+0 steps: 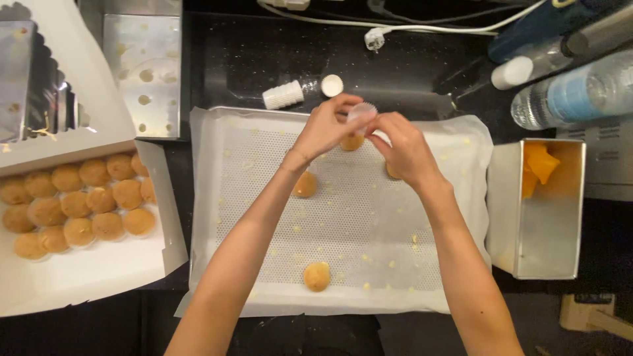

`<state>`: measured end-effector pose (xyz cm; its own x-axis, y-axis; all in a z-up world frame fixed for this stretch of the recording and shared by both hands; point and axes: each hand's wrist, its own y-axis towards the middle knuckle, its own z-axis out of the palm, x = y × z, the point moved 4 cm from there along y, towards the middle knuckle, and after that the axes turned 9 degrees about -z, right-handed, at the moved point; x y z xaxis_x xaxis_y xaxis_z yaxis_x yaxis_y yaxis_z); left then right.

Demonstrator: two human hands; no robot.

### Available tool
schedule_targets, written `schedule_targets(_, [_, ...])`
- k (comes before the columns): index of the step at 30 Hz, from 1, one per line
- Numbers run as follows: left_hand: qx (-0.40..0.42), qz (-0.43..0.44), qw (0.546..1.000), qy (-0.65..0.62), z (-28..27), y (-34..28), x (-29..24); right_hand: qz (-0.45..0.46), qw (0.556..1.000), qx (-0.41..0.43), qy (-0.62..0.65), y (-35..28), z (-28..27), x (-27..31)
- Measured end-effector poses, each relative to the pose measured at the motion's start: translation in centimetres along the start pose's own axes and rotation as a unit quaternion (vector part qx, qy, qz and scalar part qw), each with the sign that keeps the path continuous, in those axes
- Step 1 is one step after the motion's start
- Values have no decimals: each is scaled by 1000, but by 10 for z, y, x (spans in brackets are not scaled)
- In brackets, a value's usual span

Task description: Packing round pastries from trays and pans into white cardboard gift boxes.

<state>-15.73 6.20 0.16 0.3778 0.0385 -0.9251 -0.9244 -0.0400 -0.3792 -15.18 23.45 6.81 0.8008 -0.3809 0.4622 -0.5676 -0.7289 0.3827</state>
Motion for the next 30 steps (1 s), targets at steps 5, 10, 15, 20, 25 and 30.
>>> schedule_targets(5, [13, 102, 991, 87, 15, -20, 27, 122, 969, -18, 213, -41, -19, 4])
schedule_targets(10, [-134, 40, 972, 187, -29, -66, -2, 288, 933, -129, 175, -89, -39, -28])
schedule_targets(15, [-193, 89, 970, 119, -92, -149, 10, 256, 964, 66, -29, -129, 12, -33])
schedule_targets(20, [-245, 4, 966, 77, -131, -224, 73, 316, 942, 53, -99, -128, 59, -41])
schedule_targets(25, [-251, 22, 967, 22, -128, -264, 113, 362, 914, 3, -185, -134, 86, -55])
schedule_targets(30, [-266, 26, 964, 0, -128, -287, 103, 311, 937, -141, -77, -140, 43, -24])
